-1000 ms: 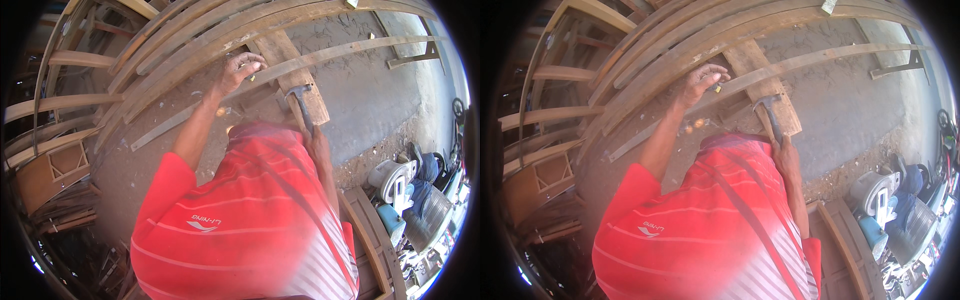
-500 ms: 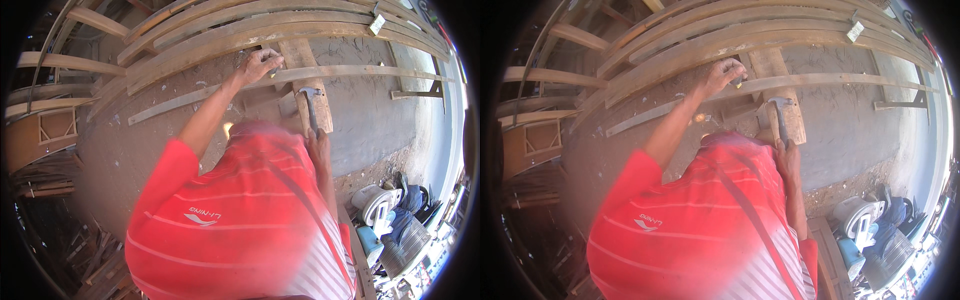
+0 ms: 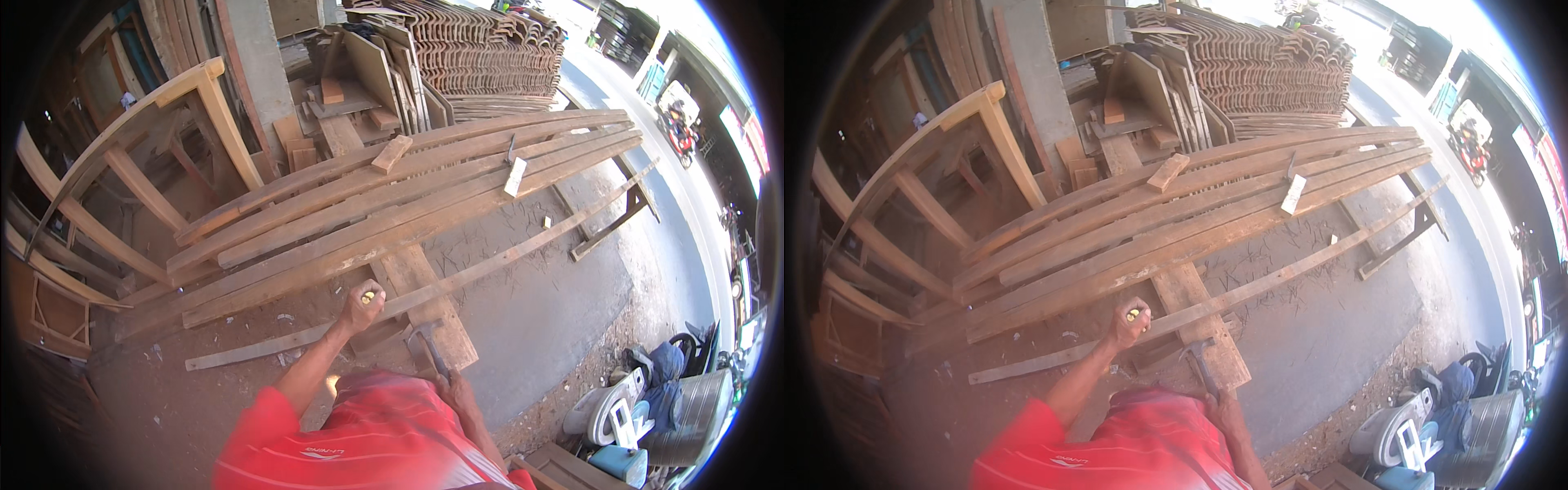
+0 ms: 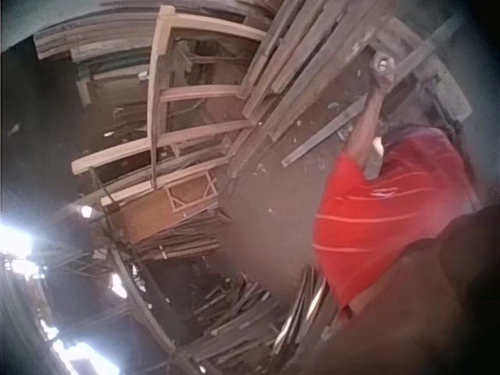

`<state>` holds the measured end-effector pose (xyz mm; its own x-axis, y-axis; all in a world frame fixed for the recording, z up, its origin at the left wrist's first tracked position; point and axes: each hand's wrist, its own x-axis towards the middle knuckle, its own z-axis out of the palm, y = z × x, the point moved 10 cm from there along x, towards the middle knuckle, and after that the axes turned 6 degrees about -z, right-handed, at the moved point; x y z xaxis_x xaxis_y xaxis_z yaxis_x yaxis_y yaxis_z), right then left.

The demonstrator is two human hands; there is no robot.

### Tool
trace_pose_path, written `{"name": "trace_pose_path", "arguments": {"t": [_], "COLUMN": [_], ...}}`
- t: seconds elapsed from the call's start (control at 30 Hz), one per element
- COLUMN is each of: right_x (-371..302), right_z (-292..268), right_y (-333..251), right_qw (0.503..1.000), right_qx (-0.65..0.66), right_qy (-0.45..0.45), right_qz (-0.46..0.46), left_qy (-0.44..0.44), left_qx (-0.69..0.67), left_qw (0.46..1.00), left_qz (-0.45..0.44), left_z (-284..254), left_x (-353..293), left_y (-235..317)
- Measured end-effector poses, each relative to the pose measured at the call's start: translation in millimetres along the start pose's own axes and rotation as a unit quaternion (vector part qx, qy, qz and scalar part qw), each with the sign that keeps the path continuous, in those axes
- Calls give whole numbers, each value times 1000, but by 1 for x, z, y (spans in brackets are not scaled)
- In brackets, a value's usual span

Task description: The person uses a hammer and a nail punch to drive nails into a wooden frame structure. They repeatedly position the punch and strike it with the hammer to secure the wooden planks together.

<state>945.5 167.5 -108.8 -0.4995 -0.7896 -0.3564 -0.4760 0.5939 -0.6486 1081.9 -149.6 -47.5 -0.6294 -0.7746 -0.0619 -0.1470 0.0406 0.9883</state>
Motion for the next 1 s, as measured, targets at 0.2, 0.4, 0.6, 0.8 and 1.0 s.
{"name": "trace_pose_path", "arguments": {"t": [0.2, 0.4, 0.6, 0.8, 1.0], "right_x": [1, 8, 19, 16, 20], "right_z": [4, -3, -11, -11, 5], "right_y": [11, -5, -17, -21, 2], "right_qw": [999, 997, 997, 999, 1000], "right_qx": [41, 59, 70, 25, 4], "right_qy": [-17, -51, -35, -30, -22], "right_qz": [-11, 22, -3, 1, 11], "left_qy": [15, 12, 1, -107, -52], "left_qx": [40, 121, 142, 85, -214], "left_qw": [999, 992, 989, 987, 975], "left_qz": [-8, -38, -35, -80, 3], "left_z": [-1, 9, 30, 30, -19], "left_x": [-6, -2, 11, 5, -23], "left_y": [18, 41, 35, 26, -13]}}
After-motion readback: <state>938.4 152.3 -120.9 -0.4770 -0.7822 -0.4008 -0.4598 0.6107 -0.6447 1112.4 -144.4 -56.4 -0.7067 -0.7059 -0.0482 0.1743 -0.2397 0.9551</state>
